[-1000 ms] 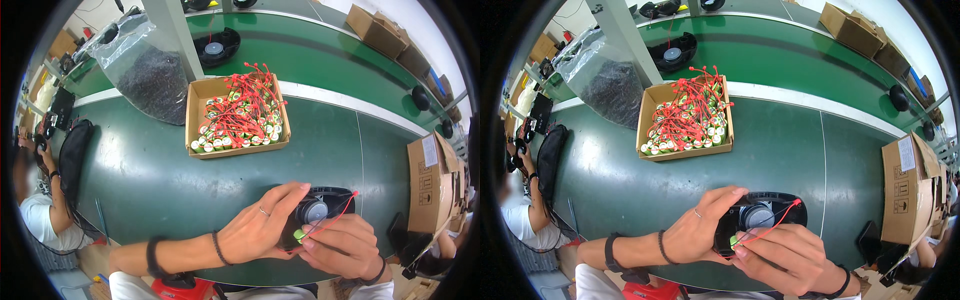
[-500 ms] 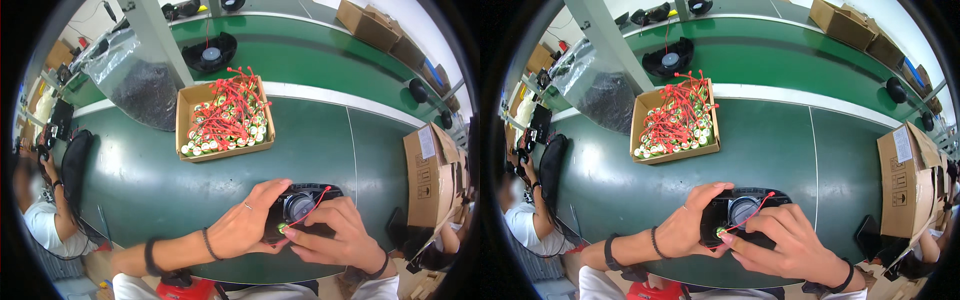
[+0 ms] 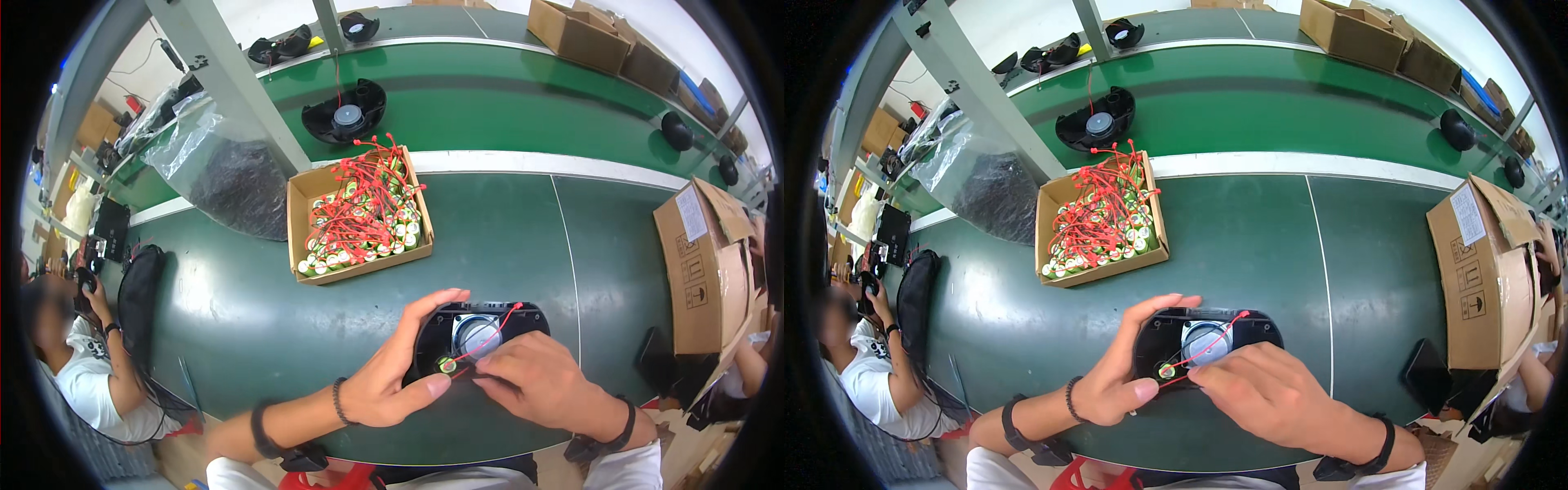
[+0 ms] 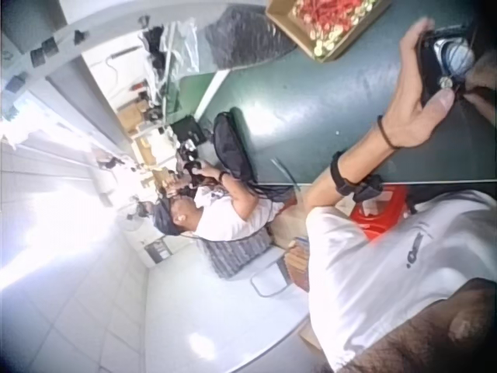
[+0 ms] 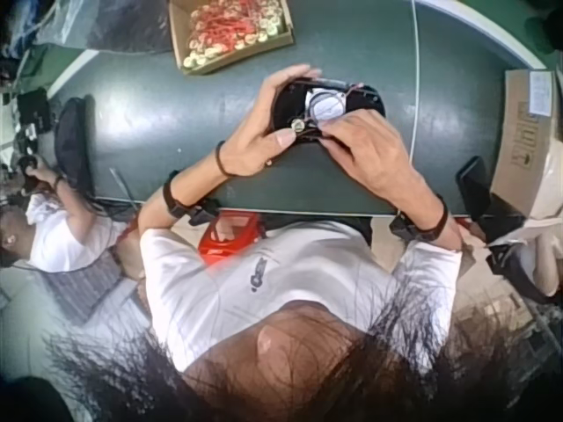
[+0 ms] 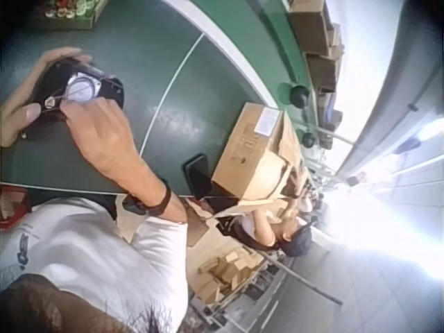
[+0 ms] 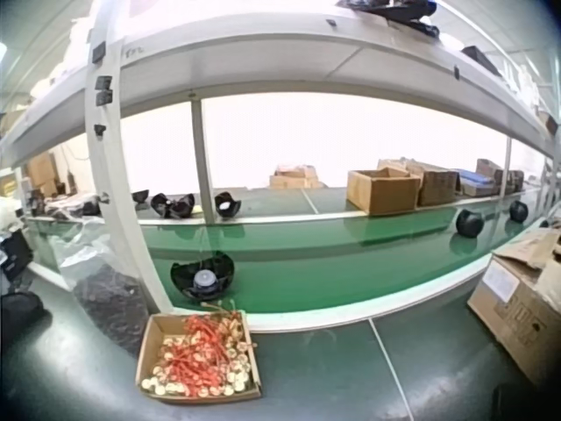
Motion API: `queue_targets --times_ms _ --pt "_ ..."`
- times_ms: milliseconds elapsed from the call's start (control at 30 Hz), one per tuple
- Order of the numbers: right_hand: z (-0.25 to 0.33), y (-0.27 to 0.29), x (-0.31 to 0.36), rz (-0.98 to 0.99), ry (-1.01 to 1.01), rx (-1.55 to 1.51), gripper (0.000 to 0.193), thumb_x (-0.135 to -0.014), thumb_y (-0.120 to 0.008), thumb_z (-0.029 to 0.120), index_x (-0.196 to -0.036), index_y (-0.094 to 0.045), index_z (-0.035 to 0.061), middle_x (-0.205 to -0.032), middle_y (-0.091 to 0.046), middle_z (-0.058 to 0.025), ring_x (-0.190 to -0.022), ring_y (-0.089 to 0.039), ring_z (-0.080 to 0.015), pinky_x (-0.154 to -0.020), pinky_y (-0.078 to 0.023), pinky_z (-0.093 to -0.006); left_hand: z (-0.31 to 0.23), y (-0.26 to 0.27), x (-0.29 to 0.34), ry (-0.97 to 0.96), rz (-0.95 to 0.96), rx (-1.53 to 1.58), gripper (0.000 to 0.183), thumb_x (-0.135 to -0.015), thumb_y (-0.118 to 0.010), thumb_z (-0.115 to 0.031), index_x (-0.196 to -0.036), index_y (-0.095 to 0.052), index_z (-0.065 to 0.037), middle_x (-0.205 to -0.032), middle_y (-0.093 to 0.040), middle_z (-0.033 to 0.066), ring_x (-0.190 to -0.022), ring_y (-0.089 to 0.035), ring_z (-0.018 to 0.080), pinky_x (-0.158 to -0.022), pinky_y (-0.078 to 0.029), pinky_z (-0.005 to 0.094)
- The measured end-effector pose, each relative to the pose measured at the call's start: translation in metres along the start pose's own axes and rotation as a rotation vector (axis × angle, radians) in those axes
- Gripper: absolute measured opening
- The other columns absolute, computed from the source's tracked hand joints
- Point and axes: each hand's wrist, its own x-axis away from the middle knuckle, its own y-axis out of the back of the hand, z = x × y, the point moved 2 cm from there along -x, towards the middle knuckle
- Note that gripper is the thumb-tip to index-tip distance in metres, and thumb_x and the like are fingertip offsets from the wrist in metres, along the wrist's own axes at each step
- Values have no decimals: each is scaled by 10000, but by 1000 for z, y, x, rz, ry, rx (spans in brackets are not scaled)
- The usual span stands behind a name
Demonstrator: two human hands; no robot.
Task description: Assembling a small electronic speaker unit by connecting wires and components.
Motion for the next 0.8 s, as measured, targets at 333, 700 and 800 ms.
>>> queue_targets --times_ms 333,700,800 --pt "3 -5 3 -45 19 17 394 -774 -698 2 -1155 -599 14 -919 -683 -79 -800 -668 -218 -666 -509 -330 -6 0 -4 70 -15 215 803 -957 -541 -352 -1559 -143 0 -1593 -242 253 -1466 -319 314 -1202 -256 437" --pt "2 -4 4 -39 27 6 458 -779 -687 11 -1228 -602 10 -900 -656 -52 -802 -651 -201 -677 -495 -320 -3 -5 -4 16 -50 5 732 -890 -571 -48 -1522 -203 -22 -1557 -302 255 -1435 -357 298 -1191 -285 441" --pt "2 -2 3 -32 9 -7 449 -780 -682 2 -1222 -600 8 -888 -658 -57 -802 -653 -208 -690 -500 -326 -5 -5 -5 -17 -46 -66 725 -888 -575 -42 -1513 -208 -11 -1550 -306 259 -1434 -355 297 -1192 -279 442"
